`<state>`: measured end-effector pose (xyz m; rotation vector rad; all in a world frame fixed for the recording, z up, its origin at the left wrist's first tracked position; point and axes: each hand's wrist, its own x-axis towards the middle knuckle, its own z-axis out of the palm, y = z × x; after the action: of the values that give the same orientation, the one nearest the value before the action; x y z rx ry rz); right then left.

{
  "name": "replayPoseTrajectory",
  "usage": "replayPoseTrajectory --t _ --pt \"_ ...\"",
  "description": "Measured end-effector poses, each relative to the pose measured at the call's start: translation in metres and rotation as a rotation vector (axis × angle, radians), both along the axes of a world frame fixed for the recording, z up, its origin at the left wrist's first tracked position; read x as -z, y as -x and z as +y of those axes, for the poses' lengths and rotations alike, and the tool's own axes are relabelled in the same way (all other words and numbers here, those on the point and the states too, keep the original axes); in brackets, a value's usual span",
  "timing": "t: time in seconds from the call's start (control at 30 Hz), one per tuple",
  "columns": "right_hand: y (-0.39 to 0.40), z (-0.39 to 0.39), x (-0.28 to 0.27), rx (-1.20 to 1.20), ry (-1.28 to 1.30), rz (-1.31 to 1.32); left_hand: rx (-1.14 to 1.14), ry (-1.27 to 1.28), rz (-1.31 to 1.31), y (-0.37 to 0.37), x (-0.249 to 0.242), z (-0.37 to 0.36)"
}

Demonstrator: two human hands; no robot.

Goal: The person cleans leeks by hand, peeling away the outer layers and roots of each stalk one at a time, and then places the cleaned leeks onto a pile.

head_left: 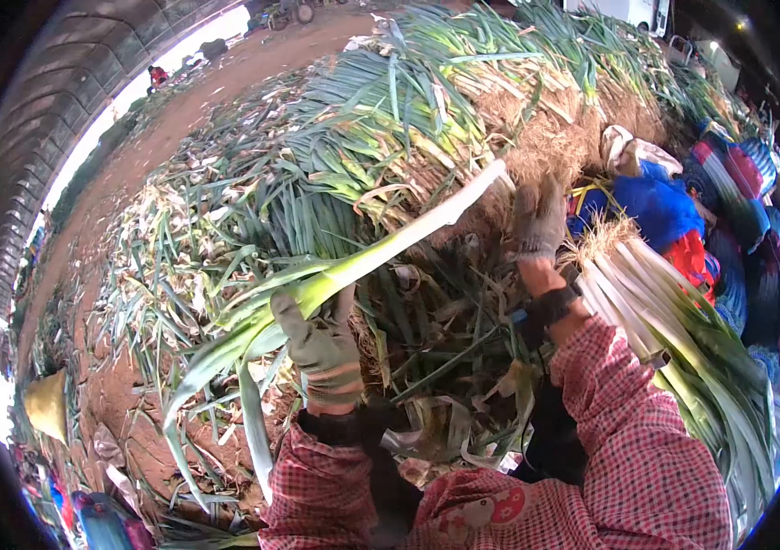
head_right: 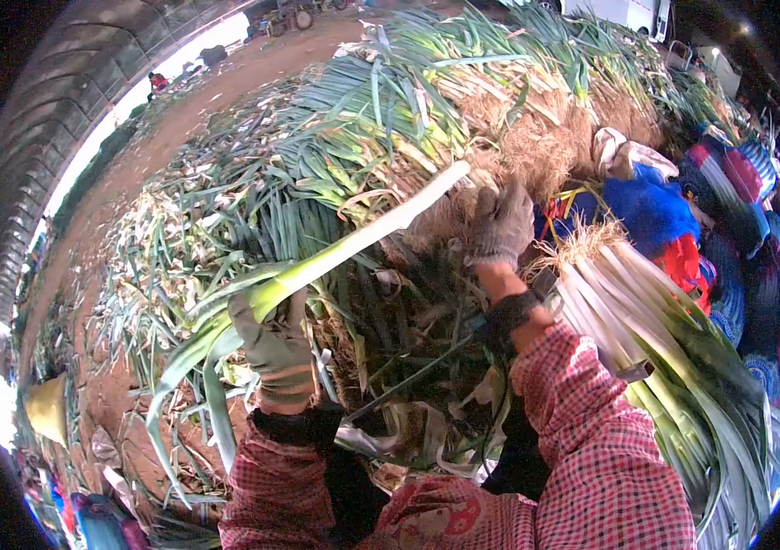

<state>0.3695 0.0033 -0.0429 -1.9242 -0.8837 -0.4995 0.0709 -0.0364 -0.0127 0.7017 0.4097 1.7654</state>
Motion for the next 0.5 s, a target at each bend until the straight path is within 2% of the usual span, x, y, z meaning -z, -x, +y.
replayPoseTrajectory --t 0.07,0.1,0.13,0.17,0.2,0.23,0.3,0.4,0.43,0.5 --pt "0.022 -0.003 0.006 -0.426 -0.322 0.386 -0.086 0.125 -0.021 0.001 -0.002 0.000" --pt "0.048 -0.011 -0.007 -0.722 -0.550 0.889 -0.084 0.090 -0.055 0.001 0.000 0.000" --pt "0.059 -0.014 -0.009 -0.717 -0.553 0.885 -0.078 0.090 -0.056 -0.001 -0.003 -0.001" --pt "0.065 -0.017 -0.013 -0.988 -0.540 1.209 -0.097 0.137 -0.045 -0.004 -0.009 -0.004" --pt "0.069 -0.018 -0.017 -1.133 -0.536 1.365 -0.117 0.185 -0.033 -0.007 -0.013 -0.005" --pt "0.073 -0.020 -0.022 -1.256 -0.513 1.528 0.000 0.085 -0.026 0.003 0.007 0.004" --pt "0.079 -0.029 -0.046 -1.121 -0.089 1.274 -0.010 0.119 -0.022 -0.004 -0.002 -0.004" --pt "0.085 -0.048 -0.062 -1.169 -0.071 1.308 -0.054 0.190 -0.019 -0.003 -0.003 -0.004" --pt "0.080 -0.043 -0.052 -1.083 0.032 1.171 -0.009 0.132 -0.018 0.003 0.002 -0.002" --pt "0.071 -0.041 -0.042 -1.177 -0.055 1.164 0.031 0.073 -0.015 0.006 -0.003 -0.002"
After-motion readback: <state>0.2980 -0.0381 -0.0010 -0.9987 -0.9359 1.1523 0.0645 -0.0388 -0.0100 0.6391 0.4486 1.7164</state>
